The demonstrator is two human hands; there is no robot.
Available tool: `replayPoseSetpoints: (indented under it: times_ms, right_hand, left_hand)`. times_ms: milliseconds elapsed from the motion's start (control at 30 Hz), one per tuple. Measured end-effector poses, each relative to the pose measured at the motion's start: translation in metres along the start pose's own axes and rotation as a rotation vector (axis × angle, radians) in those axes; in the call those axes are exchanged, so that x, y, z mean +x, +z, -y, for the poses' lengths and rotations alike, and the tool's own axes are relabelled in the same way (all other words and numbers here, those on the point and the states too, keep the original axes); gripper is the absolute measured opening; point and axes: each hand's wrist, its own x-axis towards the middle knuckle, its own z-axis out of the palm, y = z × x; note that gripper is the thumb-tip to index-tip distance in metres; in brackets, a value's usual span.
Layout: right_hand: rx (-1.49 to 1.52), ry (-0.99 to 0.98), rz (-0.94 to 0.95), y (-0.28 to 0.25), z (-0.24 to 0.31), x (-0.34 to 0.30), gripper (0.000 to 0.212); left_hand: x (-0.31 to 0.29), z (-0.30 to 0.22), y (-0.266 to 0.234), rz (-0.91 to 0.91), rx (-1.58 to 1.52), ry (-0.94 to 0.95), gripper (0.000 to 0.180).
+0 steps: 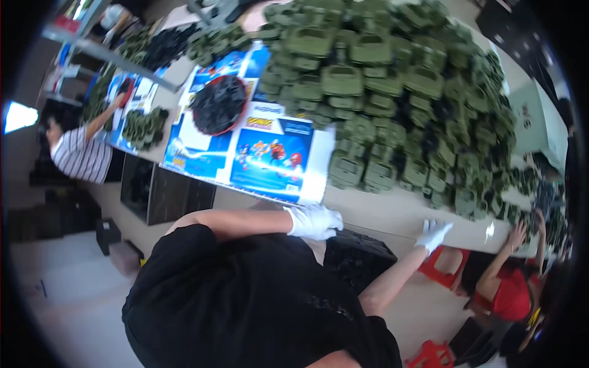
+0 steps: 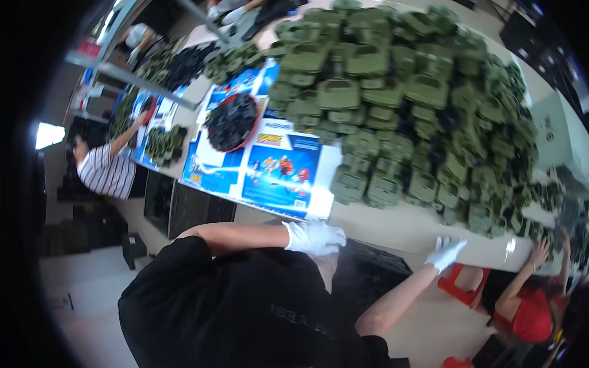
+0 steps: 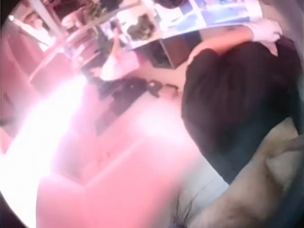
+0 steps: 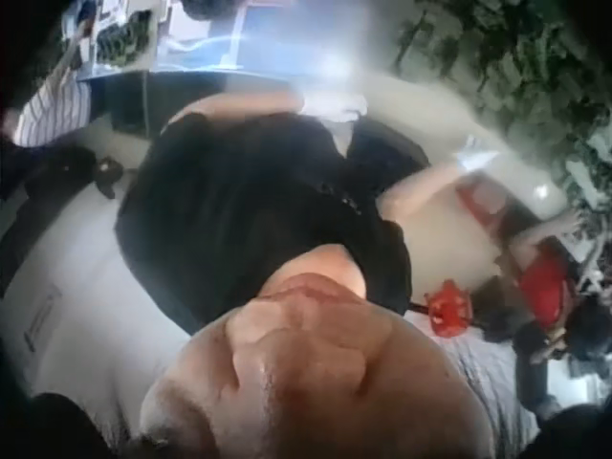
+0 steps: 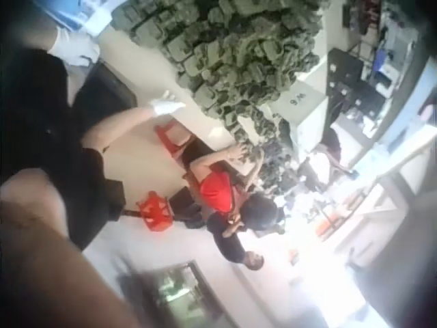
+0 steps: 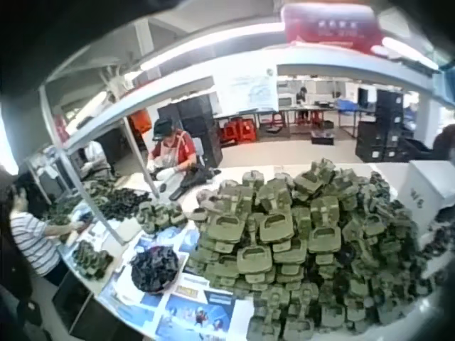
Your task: The person assembles green plastic toy vehicles by inserting black wheels into the chassis. They pick up a vehicle body, attach wheels one by one, and place the completed unit on a growing pile on the table. The process is repeated continuously throughout the clip.
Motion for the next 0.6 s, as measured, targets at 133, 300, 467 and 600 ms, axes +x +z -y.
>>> replayPoseSetpoints:
  times_ms: [133, 300, 467, 600]
  right_hand:
    - [-0.163, -0.393, -0.266, 0.003, -0.012, -0.079, 0.047]
    - [-0.331, -0.654, -0.105, 0.072, -0.036, -0.209, 0.031]
    - [-0.433, -0.444, 0.348, 0.182, -0.117, -0.324, 0.031]
    - [-0.475, -0.090, 0.694, 0.272, -0.201, -0.384, 0.034]
  left_hand:
    - [-0.095, 0.069, -0.011, -0.259, -0.121, -0.168, 0.024]
    - [-0.227, 0.195, -0.027, -0.702, -0.448, -0.653, 0.017]
    - [-0.333, 0.335, -0.036, -1.079, -0.771, -0.720, 0.026]
    - [-0.364, 0.419, -0.061, -1.194, -0.955, -0.787, 0.037]
